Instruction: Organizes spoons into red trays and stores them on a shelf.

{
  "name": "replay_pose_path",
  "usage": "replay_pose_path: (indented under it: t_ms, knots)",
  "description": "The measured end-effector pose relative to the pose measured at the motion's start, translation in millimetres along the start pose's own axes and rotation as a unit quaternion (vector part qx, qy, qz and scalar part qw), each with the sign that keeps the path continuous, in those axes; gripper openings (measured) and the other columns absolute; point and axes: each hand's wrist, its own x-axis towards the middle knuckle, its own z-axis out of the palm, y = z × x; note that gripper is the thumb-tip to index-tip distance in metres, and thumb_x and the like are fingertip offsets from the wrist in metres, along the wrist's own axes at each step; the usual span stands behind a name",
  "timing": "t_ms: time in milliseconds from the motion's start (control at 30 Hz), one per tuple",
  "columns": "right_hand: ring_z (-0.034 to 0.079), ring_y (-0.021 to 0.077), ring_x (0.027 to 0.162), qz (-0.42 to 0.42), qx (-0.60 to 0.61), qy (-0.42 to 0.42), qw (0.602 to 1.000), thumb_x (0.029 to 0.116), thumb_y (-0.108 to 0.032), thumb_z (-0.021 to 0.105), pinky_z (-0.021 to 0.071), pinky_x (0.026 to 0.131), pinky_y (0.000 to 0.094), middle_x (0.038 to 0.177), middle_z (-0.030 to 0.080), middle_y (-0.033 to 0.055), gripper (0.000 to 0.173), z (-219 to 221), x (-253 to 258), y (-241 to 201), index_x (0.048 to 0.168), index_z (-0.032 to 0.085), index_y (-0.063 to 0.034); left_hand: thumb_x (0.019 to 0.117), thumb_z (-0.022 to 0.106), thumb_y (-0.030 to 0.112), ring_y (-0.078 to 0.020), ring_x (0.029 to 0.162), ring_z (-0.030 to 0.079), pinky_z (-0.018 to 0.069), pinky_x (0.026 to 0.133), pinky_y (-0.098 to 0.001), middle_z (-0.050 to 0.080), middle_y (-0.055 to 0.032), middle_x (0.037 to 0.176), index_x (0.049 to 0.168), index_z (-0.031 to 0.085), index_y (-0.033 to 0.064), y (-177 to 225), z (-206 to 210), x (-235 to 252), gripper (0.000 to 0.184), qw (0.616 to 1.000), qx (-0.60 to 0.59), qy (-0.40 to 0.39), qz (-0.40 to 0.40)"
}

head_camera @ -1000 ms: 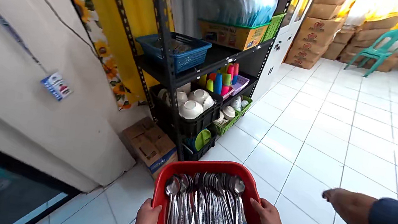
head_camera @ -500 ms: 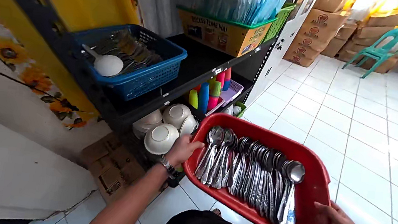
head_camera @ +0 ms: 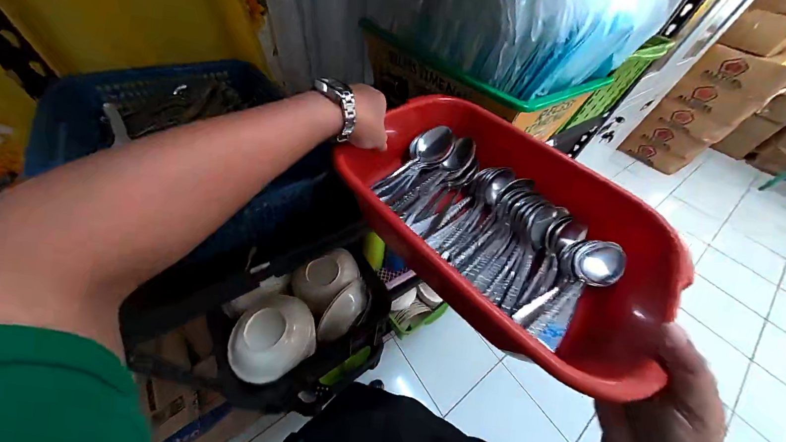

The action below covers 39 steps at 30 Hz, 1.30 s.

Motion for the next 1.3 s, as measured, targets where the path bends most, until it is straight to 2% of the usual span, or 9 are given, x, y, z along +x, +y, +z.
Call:
replay_pose_path:
  t_ms: [167,367,467,733,867,967,1133,1233,1300]
  knots:
    - [0.077,0.0166,0.085,0.100,0.104,-0.094,0.985,0.0867,-0.025,0.083,0.0661,0.079,0.0345,0.095,0.076,0.0078,0.043,39,42,51,0.114,0.056,-0.0041,0.1008,0.068,0.023,-0.0480,0.110,0.062,0.0449,0.096,-0.0648,0.064,-0.0343,0.110,0.111,0.061,-0.0176,-44,-15,80,0.042,0.995,0.077,-0.049,-0.040]
    - [0.072,0.0312,0.111,0.248,0.189,-0.310,0.898,0.0894,-0.022,0.079,0.0552,0.104,0.0504,0.119,0.073,0.0181,0.061,69,84,87,0.135,0.045,-0.0010,0.1027,0.064,0.022,-0.0472,0.122,0.058,0.0400,0.105,-0.0646,0.063,-0.0340,0.121,0.122,0.060,-0.0161,-105,6,143,0.043,0.982,0.123,-0.107,-0.096]
    - [0.070,0.0350,0.116,0.282,0.218,-0.344,0.869,0.0905,-0.017,0.077,0.0514,0.109,0.0523,0.122,0.070,0.0219,0.063,85,104,107,0.137,0.038,0.0000,0.1036,0.059,0.015,-0.0513,0.124,0.057,0.0414,0.104,-0.0679,0.061,-0.0363,0.126,0.131,0.056,-0.0143,-132,17,161,0.040,0.993,0.023,-0.034,-0.109]
    - [0.069,0.0314,0.117,0.390,0.189,-0.401,0.807,0.0900,-0.014,0.068,0.0533,0.106,0.0477,0.122,0.070,0.0194,0.056,137,157,168,0.138,0.041,-0.0064,0.1025,0.065,0.024,-0.0442,0.130,0.055,0.0400,0.110,-0.0632,0.059,-0.0284,0.137,0.143,0.053,-0.0004,-89,-27,78,0.048,0.983,-0.130,0.115,-0.067]
    - [0.064,0.0287,0.127,0.396,0.202,-0.464,0.766,0.0936,-0.011,0.062,0.0510,0.108,0.0458,0.135,0.065,0.0166,0.051,155,167,189,0.138,0.037,-0.0105,0.0994,0.068,0.029,-0.0345,0.121,0.062,0.0471,0.103,-0.0577,0.062,-0.0201,0.133,0.140,0.057,0.0066,-44,-11,23,0.047,0.974,-0.133,0.176,-0.055]
    - [0.062,0.0283,0.129,0.397,0.224,-0.483,0.747,0.0934,-0.008,0.061,0.0495,0.110,0.0469,0.138,0.063,0.0149,0.053,156,170,196,0.139,0.036,-0.0122,0.0970,0.069,0.027,-0.0282,0.131,0.057,0.0466,0.110,-0.0477,0.059,-0.0160,0.141,0.136,0.061,0.0052,-8,27,-14,0.045,0.953,-0.138,0.265,-0.052]
    - [0.066,0.0285,0.123,0.394,0.235,-0.501,0.734,0.0926,-0.002,0.055,0.0522,0.107,0.0457,0.139,0.061,0.0138,0.055,155,169,202,0.141,0.032,-0.0136,0.0989,0.063,0.022,-0.0248,0.134,0.057,0.0474,0.112,-0.0392,0.060,-0.0183,0.141,0.118,0.070,-0.0014,54,148,-83,0.031,0.840,-0.174,0.469,-0.209]
    - [0.070,0.0286,0.114,0.362,0.223,-0.529,0.735,0.0933,-0.005,0.056,0.0568,0.101,0.0450,0.142,0.058,0.0149,0.057,151,172,209,0.143,0.030,-0.0136,0.1008,0.062,0.017,-0.0246,0.120,0.064,0.0519,0.104,-0.0423,0.067,-0.0215,0.124,0.111,0.068,-0.0077,88,273,-124,0.028,0.681,-0.232,0.550,-0.424]
    - [0.071,0.0279,0.113,0.335,0.194,-0.545,0.744,0.0968,-0.011,0.057,0.0572,0.101,0.0440,0.141,0.062,0.0136,0.054,145,174,212,0.144,0.031,-0.0145,0.1022,0.059,0.015,-0.0340,0.108,0.068,0.0543,0.097,-0.0475,0.068,-0.0298,0.115,0.117,0.063,-0.0150,124,359,-144,0.034,0.566,-0.304,0.496,-0.583]
